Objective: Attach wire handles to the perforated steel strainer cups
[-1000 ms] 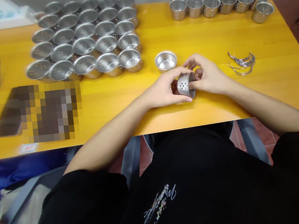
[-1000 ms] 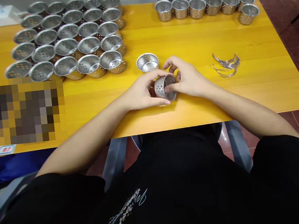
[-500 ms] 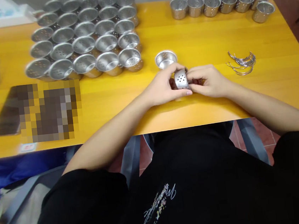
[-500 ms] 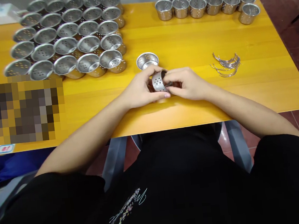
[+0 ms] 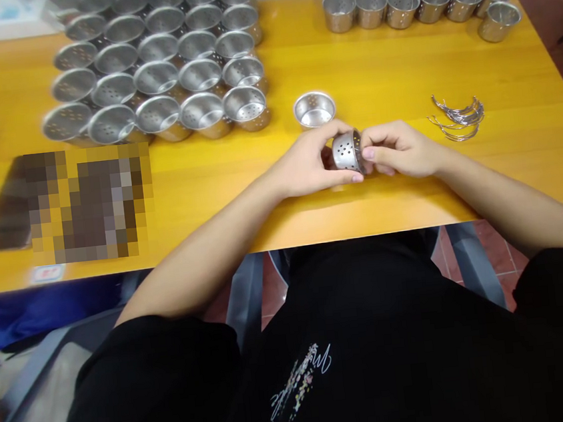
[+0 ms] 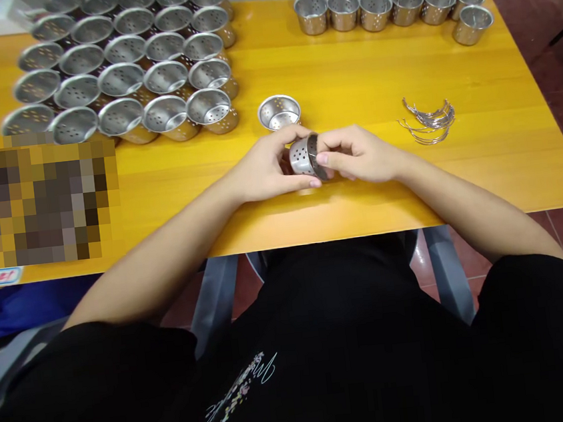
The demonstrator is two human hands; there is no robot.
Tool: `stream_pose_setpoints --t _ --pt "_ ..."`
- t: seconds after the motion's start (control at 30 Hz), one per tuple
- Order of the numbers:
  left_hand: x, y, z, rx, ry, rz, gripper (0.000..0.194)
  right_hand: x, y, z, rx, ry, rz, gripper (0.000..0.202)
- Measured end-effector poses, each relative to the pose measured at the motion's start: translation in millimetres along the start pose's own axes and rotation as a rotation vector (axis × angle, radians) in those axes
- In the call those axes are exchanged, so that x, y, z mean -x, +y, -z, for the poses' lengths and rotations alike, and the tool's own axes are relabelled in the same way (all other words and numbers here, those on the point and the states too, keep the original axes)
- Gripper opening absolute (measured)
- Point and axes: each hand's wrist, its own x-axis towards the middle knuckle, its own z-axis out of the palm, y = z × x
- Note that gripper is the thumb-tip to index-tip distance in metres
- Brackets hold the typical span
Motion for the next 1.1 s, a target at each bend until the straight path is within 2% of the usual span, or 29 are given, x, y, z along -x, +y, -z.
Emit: stream_pose_setpoints --t 0.2,0.43,0.63,1.1 --pt "0 6 -2.2 -0.033 -0.006 -0.028 0.103 -7 -4 -3 0.117 0.066 -0.034 0.08" --pt "0 7 -5.2 -0.044 -0.009 -0.028 0.104 -11 -12 -8 0.17 0.125 -0.168 0.059" --pt "0 5 -4.6 -0.061 -0.01 -0.042 0.102 -12 -19 -10 0.173 0.152 -0.248 0.055" --pt "1 2 -4.2 -0.034 -0.032 -0.051 0.105 -11 -19 -5 0.159 0.093 -0.208 0.06"
